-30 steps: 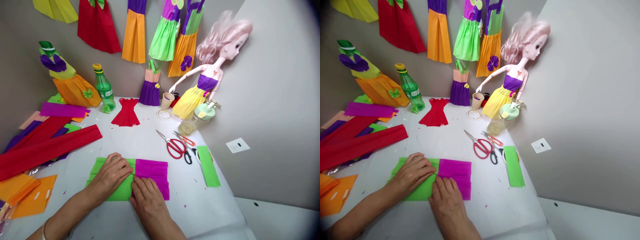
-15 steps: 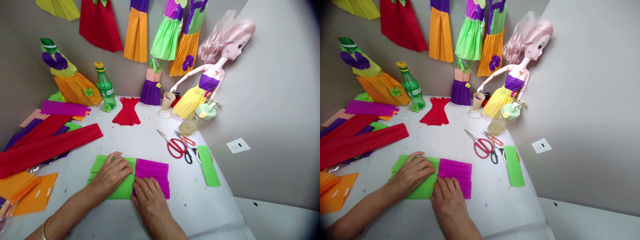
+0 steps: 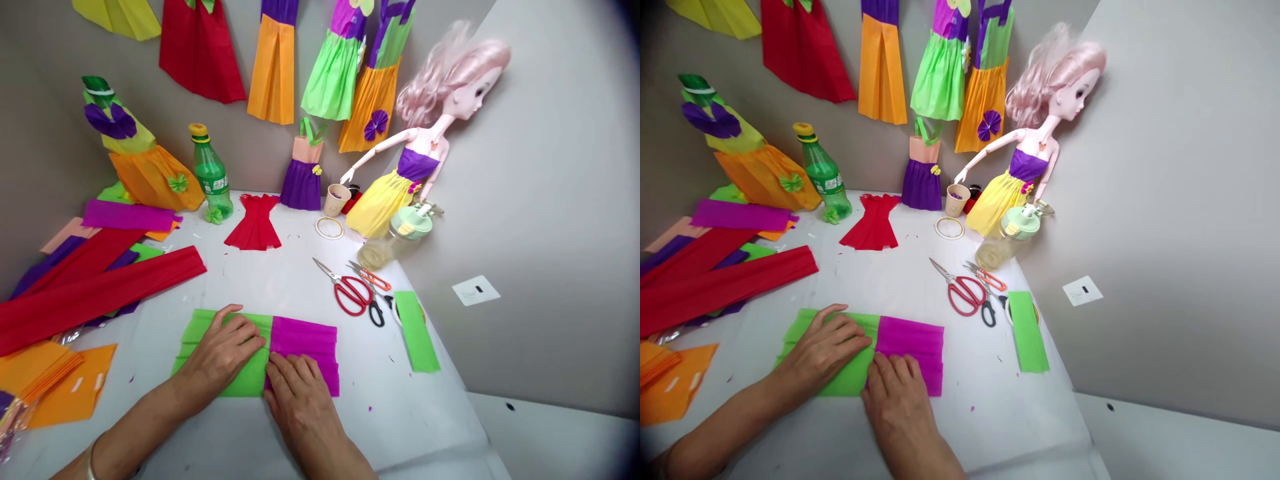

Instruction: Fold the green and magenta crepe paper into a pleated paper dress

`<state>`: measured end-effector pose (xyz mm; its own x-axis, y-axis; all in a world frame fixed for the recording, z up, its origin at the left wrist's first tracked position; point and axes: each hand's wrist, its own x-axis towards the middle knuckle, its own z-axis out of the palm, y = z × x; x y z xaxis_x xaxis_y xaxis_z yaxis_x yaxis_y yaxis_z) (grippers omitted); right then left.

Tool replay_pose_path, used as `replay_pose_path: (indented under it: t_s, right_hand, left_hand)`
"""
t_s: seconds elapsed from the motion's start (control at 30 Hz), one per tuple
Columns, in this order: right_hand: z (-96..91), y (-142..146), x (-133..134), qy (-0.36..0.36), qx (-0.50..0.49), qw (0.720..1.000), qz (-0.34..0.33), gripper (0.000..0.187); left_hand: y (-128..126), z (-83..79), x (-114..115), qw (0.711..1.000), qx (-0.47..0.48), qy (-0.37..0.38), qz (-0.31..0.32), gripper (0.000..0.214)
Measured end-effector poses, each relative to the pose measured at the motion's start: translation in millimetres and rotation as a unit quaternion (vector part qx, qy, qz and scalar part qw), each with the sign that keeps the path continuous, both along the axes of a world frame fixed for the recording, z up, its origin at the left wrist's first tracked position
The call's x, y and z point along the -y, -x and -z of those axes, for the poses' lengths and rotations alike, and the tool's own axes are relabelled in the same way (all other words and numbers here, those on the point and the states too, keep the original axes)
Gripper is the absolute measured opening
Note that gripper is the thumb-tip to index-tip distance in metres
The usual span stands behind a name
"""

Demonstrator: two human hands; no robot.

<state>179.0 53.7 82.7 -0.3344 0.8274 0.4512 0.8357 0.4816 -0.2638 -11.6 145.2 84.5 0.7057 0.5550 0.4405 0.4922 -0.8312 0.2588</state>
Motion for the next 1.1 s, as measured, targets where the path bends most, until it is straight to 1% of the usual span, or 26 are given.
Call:
replay_pose_path:
  t_s: [0.17,0.3,0.43,0.5,0.6,0.73,0.83,0.97,1.1]
  right_hand:
    - [3.8,-0.3,0.6,0.002,0.016,1.0,0.007,0.026]
    - [8.2,-0.4,0.2,0.01,0.047,0.999,0.01,0.029]
    - [8.3,-1.3,-1.7,0.007,0.038,0.999,0.001,0.027]
    - [8.7,-1.5,-2.9,0.005,0.035,0.999,-0.003,0.026]
    - [11.2,-1.2,-5.1,-0.003,0.031,0.999,-0.009,0.027]
    - [13.5,-0.5,-9.0,-0.001,0.017,1.0,-0.023,0.023]
    - [11.8,-0.9,-11.6,0.009,0.019,0.999,-0.033,0.022]
    - [8.1,-2.8,-13.1,0.024,0.028,0.999,-0.035,0.021]
    - [6.5,-4.3,-12.8,0.044,0.024,0.998,-0.033,0.02]
  left_hand:
    - [0.2,1.6,1.5,1.0,0.001,-0.001,-0.001,0.026]
    - [0.4,-1.0,2.1,1.0,-0.016,0.005,-0.005,0.027]
    - [-0.2,-0.7,14.7,0.998,-0.046,-0.029,-0.019,0.031]
    - [0.1,4.5,26.5,0.997,-0.061,-0.038,-0.031,0.034]
    - [3.0,17.7,44.0,0.994,-0.096,-0.024,-0.039,0.04]
    - [8.4,33.0,55.5,0.993,-0.105,-0.006,-0.05,0.046]
    - [10.5,35.9,54.5,0.995,-0.086,0.005,-0.052,0.05]
    - [16.0,31.0,45.1,0.997,-0.066,0.026,-0.039,0.047]
    - [32.8,24.2,27.0,0.994,-0.017,0.052,-0.091,0.036]
